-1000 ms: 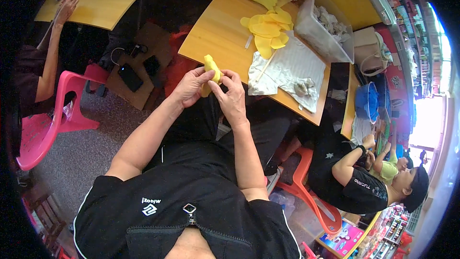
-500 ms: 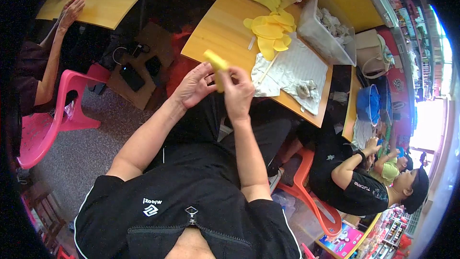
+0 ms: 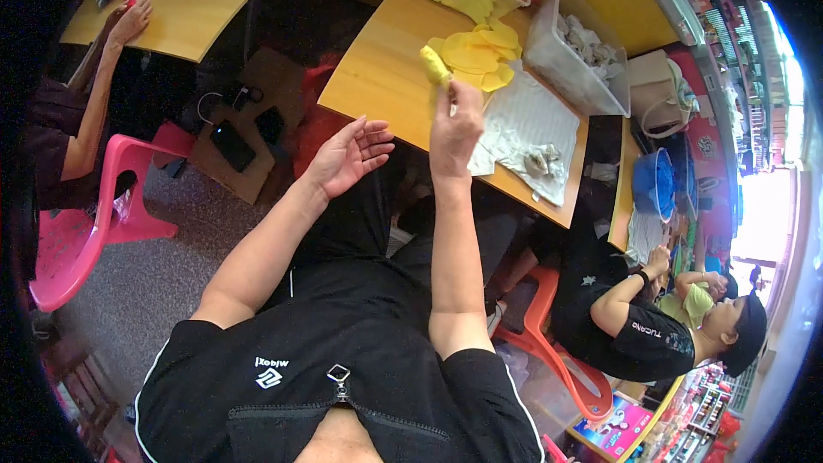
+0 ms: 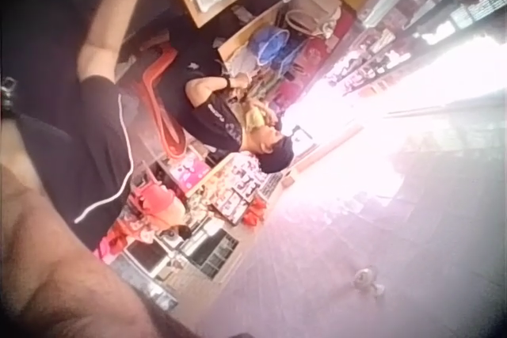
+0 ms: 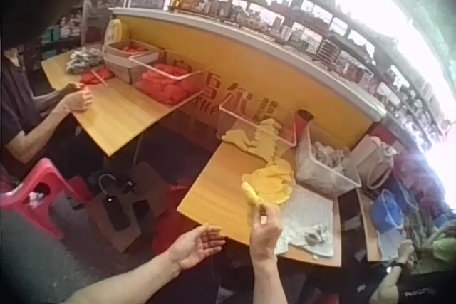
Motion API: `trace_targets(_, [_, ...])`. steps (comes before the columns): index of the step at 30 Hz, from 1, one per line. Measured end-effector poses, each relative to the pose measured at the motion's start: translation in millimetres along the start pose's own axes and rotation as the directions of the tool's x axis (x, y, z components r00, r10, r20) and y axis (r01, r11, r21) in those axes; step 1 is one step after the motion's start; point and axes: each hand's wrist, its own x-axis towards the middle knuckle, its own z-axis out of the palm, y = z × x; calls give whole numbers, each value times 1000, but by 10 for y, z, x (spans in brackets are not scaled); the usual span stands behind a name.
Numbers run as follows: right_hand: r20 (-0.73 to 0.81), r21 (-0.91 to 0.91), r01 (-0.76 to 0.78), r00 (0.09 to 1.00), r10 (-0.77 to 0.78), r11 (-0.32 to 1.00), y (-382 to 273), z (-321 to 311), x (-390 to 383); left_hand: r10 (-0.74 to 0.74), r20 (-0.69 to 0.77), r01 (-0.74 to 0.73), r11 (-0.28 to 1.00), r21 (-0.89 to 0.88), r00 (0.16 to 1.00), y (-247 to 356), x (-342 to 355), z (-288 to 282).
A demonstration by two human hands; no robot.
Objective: Folding and assembling yellow leather pieces to create a craft item.
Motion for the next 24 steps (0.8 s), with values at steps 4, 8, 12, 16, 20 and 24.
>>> trace_targets(4, [83,-64,70,994,-65,995,14,-37,25,-14,-2,14,1000,-26,1000,-5,57,-43])
trace_targets(8, [28,-2,73,997,-73,997,-271,-177,54,15,-6,-15,1000,-18,1000,-15,48,-34])
trace_targets(12, [217,-80,90,974,-71,993,117,41,-191,26,0,-26,1000,7,1000,-54,76,-25])
trace_targets(16, [186,47,68,980,-75,997,-348,-179,-351,83,27,-82,996,-16,996,-19,1,123])
trace_targets(20, [341,230,-200,933,113,953,-544,-305,-554,77,96,-74,997,-32,992,-29,39,10])
trace_targets(24, [298,403,-398,909,293,824,-404,-356,-554,63,144,-65,998,15,988,2,11,68])
